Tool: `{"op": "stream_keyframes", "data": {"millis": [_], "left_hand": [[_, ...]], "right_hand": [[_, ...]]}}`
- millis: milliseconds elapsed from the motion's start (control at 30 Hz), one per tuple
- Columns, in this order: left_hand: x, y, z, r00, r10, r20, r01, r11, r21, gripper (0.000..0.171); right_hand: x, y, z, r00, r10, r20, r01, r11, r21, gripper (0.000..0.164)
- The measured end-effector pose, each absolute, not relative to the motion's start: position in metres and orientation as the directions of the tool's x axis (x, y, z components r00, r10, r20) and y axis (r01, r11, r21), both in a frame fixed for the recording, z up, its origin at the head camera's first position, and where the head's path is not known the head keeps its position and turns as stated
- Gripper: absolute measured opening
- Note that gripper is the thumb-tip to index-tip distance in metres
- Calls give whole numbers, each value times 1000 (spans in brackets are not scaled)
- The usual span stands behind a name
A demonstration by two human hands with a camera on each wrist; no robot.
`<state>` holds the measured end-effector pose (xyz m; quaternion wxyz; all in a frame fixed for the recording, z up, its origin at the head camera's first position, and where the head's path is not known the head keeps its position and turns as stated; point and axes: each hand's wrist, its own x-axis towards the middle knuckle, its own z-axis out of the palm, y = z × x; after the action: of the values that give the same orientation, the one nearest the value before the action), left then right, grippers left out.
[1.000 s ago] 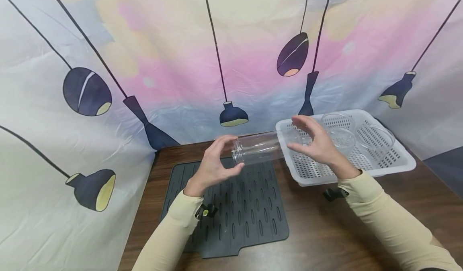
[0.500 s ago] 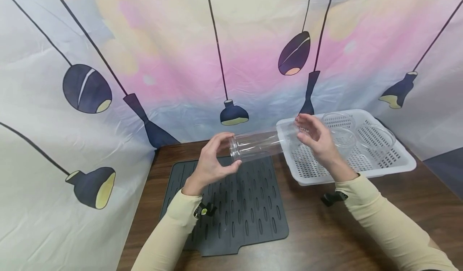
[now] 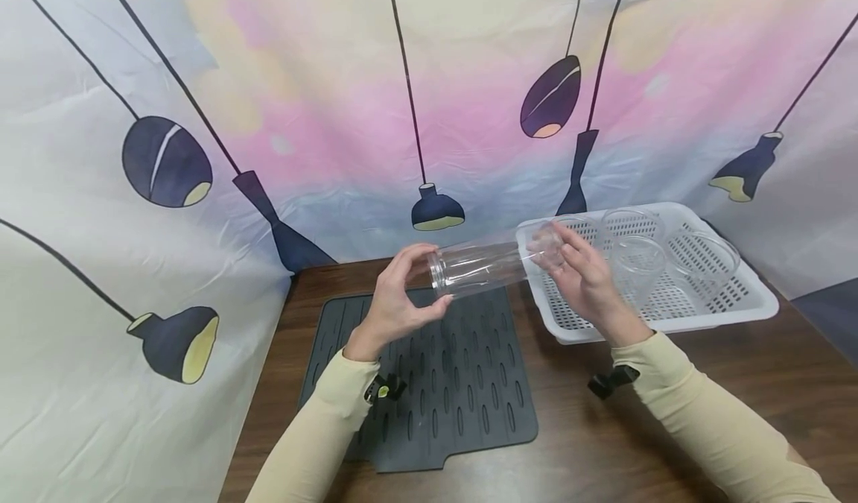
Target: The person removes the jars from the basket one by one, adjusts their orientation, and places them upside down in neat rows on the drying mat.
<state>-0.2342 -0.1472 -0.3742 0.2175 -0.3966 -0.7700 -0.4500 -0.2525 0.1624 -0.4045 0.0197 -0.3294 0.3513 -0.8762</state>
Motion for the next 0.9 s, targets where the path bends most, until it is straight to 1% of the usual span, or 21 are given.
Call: {"op": "stream_keyframes", "data": {"millis": [133, 233, 333, 600, 767, 900], "left_hand": [[-235, -147, -376, -596, 412, 689, 802, 280, 527, 68], [-235, -147, -377, -597, 413, 688, 802, 278, 528, 68], [-234, -147, -377, -594, 412, 691, 804, 278, 525, 69], [-235, -147, -375, -580, 421, 698, 813, 244, 528, 67], [-235, -147, -376, -579, 427, 695, 813, 236, 532, 68], [-234, -148, -377, -581, 431, 691, 811, 236, 535, 71]], "right_hand": [[-252, 159, -407, -776, -303, 553, -124, -786, -606, 50], [-250, 157, -409, -786, -303, 539, -99, -799, -593, 52], [-249, 155, -410, -798, -288, 529, -106, -798, -594, 48], [-247, 151, -409, -857, -222, 466, -107, -807, -581, 40], [-247, 149, -405, -879, -183, 441, -106, -826, -554, 36], [-248, 148, -401, -891, -151, 427, -130, -818, -561, 34]]}}
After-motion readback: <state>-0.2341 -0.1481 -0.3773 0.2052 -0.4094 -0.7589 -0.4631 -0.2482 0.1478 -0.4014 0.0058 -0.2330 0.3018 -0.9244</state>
